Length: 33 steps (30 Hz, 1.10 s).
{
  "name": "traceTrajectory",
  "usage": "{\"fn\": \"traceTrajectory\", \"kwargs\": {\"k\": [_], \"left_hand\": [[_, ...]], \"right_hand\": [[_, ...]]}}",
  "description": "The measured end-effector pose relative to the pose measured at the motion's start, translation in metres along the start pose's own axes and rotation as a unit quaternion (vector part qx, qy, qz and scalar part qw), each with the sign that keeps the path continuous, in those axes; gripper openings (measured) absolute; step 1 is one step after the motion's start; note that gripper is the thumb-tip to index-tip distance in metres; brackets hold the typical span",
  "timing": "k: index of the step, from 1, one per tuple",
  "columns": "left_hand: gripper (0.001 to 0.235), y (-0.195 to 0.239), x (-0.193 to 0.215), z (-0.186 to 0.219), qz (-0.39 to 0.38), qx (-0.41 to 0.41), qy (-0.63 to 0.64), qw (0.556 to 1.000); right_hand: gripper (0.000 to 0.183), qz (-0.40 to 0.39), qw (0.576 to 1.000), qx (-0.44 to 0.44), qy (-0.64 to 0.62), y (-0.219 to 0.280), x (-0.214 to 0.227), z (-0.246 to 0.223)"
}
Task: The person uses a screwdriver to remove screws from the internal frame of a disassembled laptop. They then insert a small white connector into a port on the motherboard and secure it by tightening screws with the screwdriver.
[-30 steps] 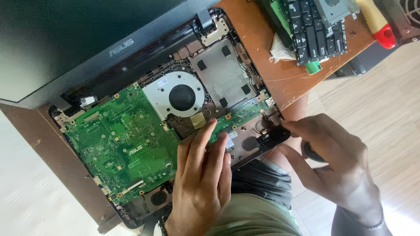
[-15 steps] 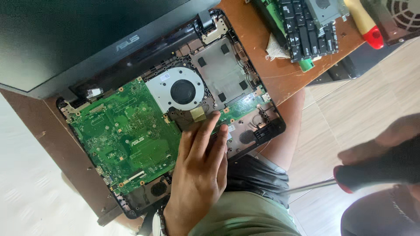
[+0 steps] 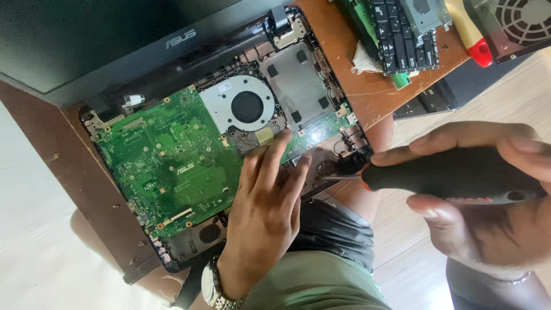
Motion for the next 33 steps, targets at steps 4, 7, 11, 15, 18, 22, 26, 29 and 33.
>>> {"fn": "traceTrajectory", "kwargs": {"k": [4,7,11,15,18,22,26,29,33], "left_hand": [[0.028,0.001,-0.004,-0.004,-0.003,0.007,0.014,1.0],[0.026,0.003,-0.009,-0.008,-0.011,0.038,-0.038,0.999],[0.028,0.001,-0.01,-0.008,-0.025,0.038,-0.034,0.998],[0.026,0.001,-0.007,-0.007,0.002,0.029,-0.031,0.999],[0.024,0.001,-0.006,-0.007,0.002,0.032,-0.026,0.999],[0.027,-0.001,-0.005,-0.006,-0.016,0.04,-0.032,0.999],[0.028,0.0,-0.005,-0.007,-0.005,0.036,-0.024,0.999],[0.029,0.001,-0.005,-0.006,0.001,0.029,-0.028,0.999],[0.029,0.001,-0.006,-0.008,-0.004,0.031,-0.029,0.999]], "right_hand": [[0.071,0.027,0.999,0.013,-0.022,-0.001,-0.002,0.002],[0.069,0.029,0.999,0.02,0.002,-0.007,-0.002,-0.004],[0.075,-0.002,0.999,0.035,0.013,-0.017,0.0,-0.011],[0.075,-0.033,0.998,0.058,0.02,-0.019,0.001,-0.011],[0.076,-0.041,0.996,0.075,0.034,-0.022,0.002,-0.009],[0.073,-0.037,0.994,0.097,0.032,-0.026,-0.004,-0.009],[0.074,-0.033,0.995,0.094,0.014,-0.024,-0.002,-0.006],[0.079,-0.054,0.992,0.105,0.031,-0.025,0.002,-0.007],[0.088,-0.136,0.988,0.074,0.017,-0.03,-0.002,-0.018]]}}
Point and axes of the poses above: each hand's wrist, its own y-axis away from the middle knuckle, its own x-axis out of the back of the hand, z = x × y, the point moved 9 cm from there along -y, towards the middle knuckle, and after that the axes turned 11 degrees about -z, right-handed, at the moved point
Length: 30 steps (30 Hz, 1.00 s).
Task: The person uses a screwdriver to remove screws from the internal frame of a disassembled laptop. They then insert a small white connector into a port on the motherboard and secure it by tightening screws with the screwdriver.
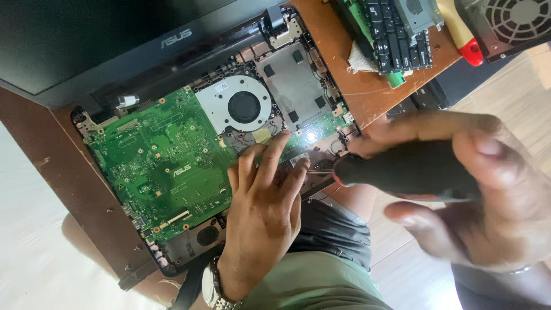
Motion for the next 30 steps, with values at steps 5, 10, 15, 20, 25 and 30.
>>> {"fn": "traceTrajectory", "kwargs": {"k": [5,10,15,20,25,30], "left_hand": [[0.027,0.001,0.0,0.001,0.007,0.0,-0.001,1.0],[0.029,0.002,-0.001,0.0,0.015,-0.006,0.001,1.0],[0.026,0.0,0.001,0.0,0.021,-0.011,-0.003,1.0],[0.03,0.003,0.0,0.002,0.02,-0.009,-0.016,1.0],[0.032,0.001,-0.001,-0.001,0.012,0.0,-0.006,1.0],[0.027,0.001,0.001,0.001,0.03,-0.013,-0.011,0.999]], "right_hand": [[0.093,-0.037,0.999,-0.013,0.025,-0.01,0.007,-0.009],[0.106,-0.086,0.991,0.001,0.103,-0.024,0.009,-0.011],[0.069,-0.037,0.997,0.003,0.064,-0.034,-0.002,-0.03],[0.086,-0.059,0.993,0.039,0.091,-0.037,-0.005,-0.034],[0.056,-0.025,0.998,0.056,0.013,-0.052,-0.003,-0.041],[0.071,0.026,0.975,0.083,0.204,-0.042,0.001,-0.032]]}}
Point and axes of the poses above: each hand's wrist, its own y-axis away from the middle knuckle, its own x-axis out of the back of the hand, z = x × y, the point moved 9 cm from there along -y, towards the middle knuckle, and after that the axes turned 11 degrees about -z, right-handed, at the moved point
